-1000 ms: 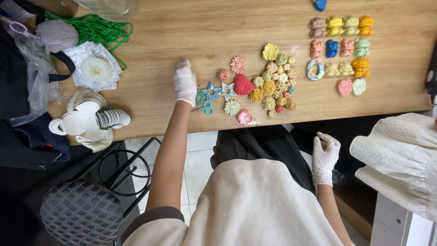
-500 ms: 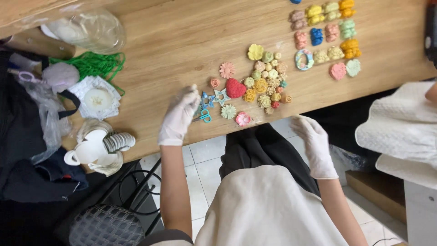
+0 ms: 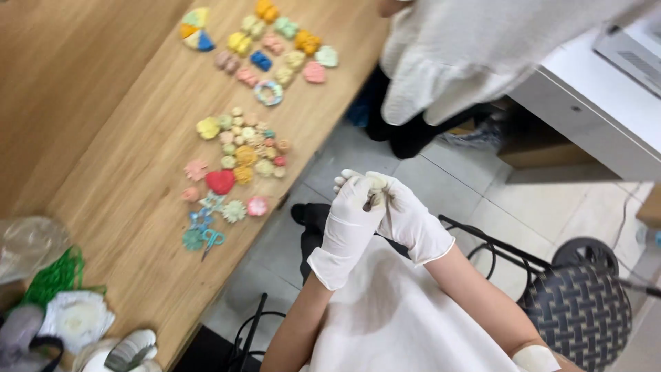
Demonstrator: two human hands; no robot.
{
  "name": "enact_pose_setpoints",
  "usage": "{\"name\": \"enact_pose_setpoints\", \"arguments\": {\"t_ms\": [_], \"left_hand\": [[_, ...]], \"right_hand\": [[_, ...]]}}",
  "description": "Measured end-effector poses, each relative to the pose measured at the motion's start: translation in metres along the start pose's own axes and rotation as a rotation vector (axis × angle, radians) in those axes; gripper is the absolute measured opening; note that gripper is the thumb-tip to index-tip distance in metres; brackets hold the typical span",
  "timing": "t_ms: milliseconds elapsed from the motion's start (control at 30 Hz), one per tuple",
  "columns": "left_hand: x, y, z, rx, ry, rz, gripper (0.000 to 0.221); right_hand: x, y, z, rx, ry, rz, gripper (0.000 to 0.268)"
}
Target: Organizing and arranging small decorative flower and animal-shaped candles on a table, including trimming some with scissors.
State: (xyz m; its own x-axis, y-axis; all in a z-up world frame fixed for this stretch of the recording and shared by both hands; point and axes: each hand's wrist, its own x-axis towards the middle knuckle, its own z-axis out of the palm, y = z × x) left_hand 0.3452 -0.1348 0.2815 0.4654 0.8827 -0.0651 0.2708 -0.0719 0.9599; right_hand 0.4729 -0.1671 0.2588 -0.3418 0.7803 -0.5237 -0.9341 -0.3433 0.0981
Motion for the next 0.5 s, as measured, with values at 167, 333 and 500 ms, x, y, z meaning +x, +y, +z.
{"name": "enact_pose_setpoints", "arguments": {"t_ms": [167,333,500], "left_hand": [[-0.021,0.058,0.104,0.379,-0.263,0.334,0.02],[-0.044,0.077,0.194,0.315,-0.418,0.529,0.024],[-0.028,0.106,0.251,0.218,-0.572,0.646,0.035]], "right_hand": [[-0.111,-0.035,-0.064,0.142,0.003,-0.299,0.036],[-0.205,-0.066,-0.107,0.301,0.038,-0.489,0.038],[-0.254,-0.099,-0.157,0.345,0.023,-0.673,0.035]]}}
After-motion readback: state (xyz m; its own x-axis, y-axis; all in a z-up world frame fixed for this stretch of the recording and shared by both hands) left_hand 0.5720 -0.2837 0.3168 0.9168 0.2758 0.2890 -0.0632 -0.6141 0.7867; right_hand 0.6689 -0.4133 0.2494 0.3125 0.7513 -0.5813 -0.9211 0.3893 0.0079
